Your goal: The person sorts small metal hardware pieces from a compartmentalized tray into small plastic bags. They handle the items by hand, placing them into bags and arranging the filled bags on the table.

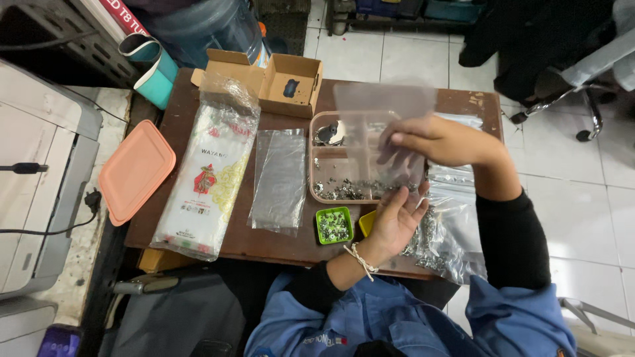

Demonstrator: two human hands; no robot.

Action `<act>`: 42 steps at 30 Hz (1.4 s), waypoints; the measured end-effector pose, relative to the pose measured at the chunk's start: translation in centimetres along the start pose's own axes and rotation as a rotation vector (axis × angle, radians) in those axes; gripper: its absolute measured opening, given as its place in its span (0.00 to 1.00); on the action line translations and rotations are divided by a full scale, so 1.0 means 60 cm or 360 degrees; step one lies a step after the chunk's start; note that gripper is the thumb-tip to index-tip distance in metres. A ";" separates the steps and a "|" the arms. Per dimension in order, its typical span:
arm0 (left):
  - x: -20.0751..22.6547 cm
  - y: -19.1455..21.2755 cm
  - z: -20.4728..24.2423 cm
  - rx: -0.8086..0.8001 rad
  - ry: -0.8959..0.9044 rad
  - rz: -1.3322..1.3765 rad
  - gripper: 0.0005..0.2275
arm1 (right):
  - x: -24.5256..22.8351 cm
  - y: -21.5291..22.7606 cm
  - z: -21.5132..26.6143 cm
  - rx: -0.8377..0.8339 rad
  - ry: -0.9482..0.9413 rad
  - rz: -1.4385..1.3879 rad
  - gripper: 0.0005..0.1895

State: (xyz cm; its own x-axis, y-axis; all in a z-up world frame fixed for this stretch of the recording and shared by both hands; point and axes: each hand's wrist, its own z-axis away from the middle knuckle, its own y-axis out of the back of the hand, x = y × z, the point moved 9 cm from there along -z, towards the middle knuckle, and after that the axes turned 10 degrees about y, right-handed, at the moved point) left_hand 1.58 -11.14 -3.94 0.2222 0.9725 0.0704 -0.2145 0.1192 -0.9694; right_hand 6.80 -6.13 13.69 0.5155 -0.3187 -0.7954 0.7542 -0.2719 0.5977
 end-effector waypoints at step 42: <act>0.163 -0.181 0.161 0.0028 -0.1417 -0.3199 0.07 | 0.115 -0.050 0.437 0.2083 -0.0607 0.0985 0.16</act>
State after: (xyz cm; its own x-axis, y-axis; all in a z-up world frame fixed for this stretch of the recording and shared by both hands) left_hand -3.09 -0.97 9.55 -0.2713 -0.5962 0.7556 -0.3315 0.7949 0.5082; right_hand -2.60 -31.32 9.04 0.3189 -0.8396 -0.4398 -0.5327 -0.5426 0.6495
